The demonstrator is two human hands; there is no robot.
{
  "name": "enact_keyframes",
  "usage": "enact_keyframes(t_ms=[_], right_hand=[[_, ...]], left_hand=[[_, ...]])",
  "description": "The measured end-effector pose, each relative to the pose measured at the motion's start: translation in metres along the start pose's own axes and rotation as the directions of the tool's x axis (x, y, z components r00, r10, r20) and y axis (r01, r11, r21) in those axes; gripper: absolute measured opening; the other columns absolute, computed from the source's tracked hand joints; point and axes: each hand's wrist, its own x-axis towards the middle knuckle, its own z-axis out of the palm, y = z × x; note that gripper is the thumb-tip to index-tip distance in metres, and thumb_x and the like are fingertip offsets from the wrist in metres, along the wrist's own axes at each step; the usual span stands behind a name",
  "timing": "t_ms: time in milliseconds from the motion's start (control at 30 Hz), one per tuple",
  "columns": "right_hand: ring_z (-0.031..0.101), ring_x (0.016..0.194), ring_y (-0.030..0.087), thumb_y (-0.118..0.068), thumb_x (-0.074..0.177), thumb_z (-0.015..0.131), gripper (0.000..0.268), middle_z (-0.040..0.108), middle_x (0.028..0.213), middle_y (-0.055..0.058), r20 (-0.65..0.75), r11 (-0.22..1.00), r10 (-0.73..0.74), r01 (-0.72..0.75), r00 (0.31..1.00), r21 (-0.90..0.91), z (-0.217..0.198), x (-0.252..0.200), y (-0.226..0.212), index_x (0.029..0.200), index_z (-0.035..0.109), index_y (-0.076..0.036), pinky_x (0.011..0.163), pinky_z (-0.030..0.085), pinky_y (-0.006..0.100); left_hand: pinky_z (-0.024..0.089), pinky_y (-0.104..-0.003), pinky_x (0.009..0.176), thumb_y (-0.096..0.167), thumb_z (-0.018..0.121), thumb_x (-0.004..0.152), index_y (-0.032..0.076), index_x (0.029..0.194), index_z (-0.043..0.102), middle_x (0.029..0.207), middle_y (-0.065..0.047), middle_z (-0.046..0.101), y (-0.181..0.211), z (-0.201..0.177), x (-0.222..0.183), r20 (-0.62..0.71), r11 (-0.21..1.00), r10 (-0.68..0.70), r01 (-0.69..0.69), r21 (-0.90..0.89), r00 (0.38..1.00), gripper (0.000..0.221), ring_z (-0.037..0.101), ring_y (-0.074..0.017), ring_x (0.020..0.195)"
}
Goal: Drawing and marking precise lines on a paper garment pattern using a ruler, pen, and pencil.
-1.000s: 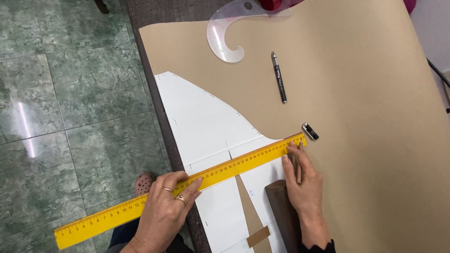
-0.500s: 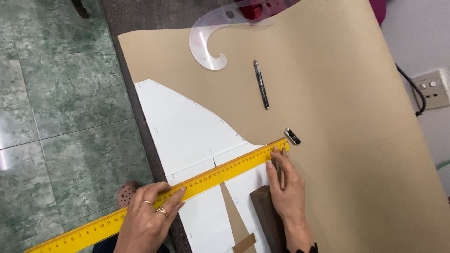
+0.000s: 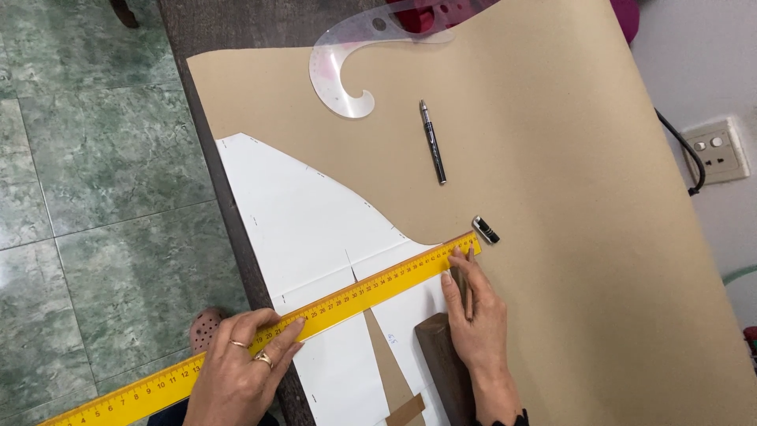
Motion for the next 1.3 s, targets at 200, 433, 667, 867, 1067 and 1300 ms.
enact_keyframes(t_ms=[200,433,667,867,1067,1300], right_hand=[[0.044,0.138,0.026,-0.026,0.090,0.055,0.035,0.056,0.139,0.011,-0.003,0.998,-0.035,0.035,0.999,0.044,-0.001,0.000,-0.002,0.121,0.062,-0.009,0.091,0.034,0.048],[0.044,0.138,0.027,-0.027,0.090,0.055,0.037,0.055,0.140,0.011,0.006,0.999,-0.030,0.030,1.000,0.046,-0.001,0.000,-0.001,0.122,0.061,-0.009,0.093,0.035,0.049],[0.042,0.139,0.026,-0.027,0.090,0.054,0.038,0.054,0.139,0.011,0.004,0.999,-0.038,0.037,0.999,0.031,0.000,0.000,-0.001,0.123,0.059,-0.008,0.100,0.045,0.043],[0.042,0.139,0.024,-0.027,0.089,0.056,0.039,0.055,0.139,0.008,0.003,1.000,-0.008,0.008,1.000,0.015,0.000,0.000,-0.002,0.124,0.059,-0.010,0.096,0.047,0.042],[0.042,0.139,0.024,-0.027,0.090,0.055,0.037,0.056,0.138,0.009,-0.007,0.999,-0.042,0.042,0.999,0.001,0.001,0.000,0.003,0.122,0.060,-0.009,0.095,0.046,0.043],[0.041,0.140,0.026,-0.026,0.090,0.056,0.038,0.056,0.139,0.010,-0.001,0.999,-0.034,0.034,0.999,-0.012,0.001,0.000,0.002,0.124,0.059,-0.009,0.090,0.041,0.048]], left_hand=[[0.051,-0.041,0.081,0.022,0.072,0.080,0.023,0.126,0.060,0.113,-0.011,0.054,0.000,0.000,0.001,-0.010,1.000,0.009,-0.009,-0.012,1.000,0.047,0.054,-0.0301,0.096],[0.051,-0.042,0.081,0.022,0.072,0.081,0.021,0.122,0.063,0.113,-0.012,0.055,0.002,-0.002,0.003,-0.018,1.000,0.015,-0.016,-0.006,1.000,0.043,0.054,-0.0305,0.096],[0.049,-0.043,0.083,0.021,0.071,0.082,0.020,0.122,0.063,0.111,-0.012,0.055,0.004,-0.006,0.005,0.006,1.000,0.010,-0.010,-0.011,1.000,0.041,0.054,-0.0306,0.096],[0.051,-0.043,0.078,0.019,0.069,0.084,0.020,0.124,0.062,0.110,-0.013,0.055,0.007,-0.010,0.009,0.016,0.999,-0.015,0.015,-0.046,1.000,0.041,0.053,-0.0316,0.093],[0.052,-0.042,0.077,0.017,0.069,0.085,0.020,0.126,0.059,0.111,-0.012,0.054,0.011,-0.016,0.012,0.026,0.997,-0.036,0.038,-0.064,0.999,0.043,0.052,-0.0318,0.095],[0.052,-0.041,0.074,0.016,0.069,0.085,0.022,0.128,0.057,0.111,-0.012,0.054,0.010,-0.015,0.011,0.018,0.998,-0.028,0.029,-0.048,0.999,0.045,0.052,-0.0312,0.095]])
